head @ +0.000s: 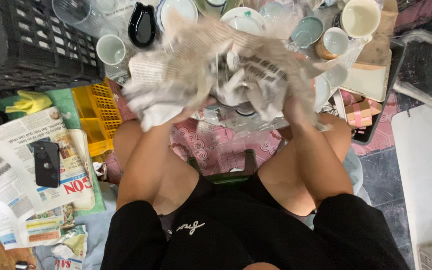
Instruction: The person sits on the floor and wraps individual ceramic dishes, including bowls and cups, with newspaper. They fold the paper around each item and place the wrapped pieces into a black plastic crate.
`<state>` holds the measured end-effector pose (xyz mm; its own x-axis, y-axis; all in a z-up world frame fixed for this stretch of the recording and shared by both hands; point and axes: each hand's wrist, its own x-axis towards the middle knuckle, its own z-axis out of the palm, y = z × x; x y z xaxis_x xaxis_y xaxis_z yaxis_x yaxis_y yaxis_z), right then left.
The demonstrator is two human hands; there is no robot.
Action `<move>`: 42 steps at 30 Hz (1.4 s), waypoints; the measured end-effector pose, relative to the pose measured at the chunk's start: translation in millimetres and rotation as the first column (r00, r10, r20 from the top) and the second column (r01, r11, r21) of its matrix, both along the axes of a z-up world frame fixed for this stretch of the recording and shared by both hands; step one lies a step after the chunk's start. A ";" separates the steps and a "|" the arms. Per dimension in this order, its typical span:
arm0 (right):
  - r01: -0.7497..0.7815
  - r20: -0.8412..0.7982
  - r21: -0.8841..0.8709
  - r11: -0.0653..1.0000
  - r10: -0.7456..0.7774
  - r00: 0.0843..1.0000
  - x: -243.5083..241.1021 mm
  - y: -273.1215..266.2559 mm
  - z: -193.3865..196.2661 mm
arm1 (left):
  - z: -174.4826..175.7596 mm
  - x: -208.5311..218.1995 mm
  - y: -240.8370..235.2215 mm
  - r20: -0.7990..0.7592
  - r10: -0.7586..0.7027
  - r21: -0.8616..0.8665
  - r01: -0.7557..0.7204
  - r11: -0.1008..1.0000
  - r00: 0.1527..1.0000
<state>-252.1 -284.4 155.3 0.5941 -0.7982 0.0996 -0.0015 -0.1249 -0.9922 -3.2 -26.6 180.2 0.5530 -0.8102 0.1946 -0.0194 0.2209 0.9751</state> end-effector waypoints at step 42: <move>-0.200 0.213 -0.098 0.975 0.216 0.953 2.6 112.0 88.5 | 48.1 -148.8 239.5 -0.072 0.143 0.463 -0.094 0.881 0.987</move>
<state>-249.5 -172.4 243.8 0.7025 -0.6448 0.3013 0.2507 -0.1720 -0.9527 -152.0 212.9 228.3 0.6475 -0.7222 -0.2432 0.0869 -0.2471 0.9651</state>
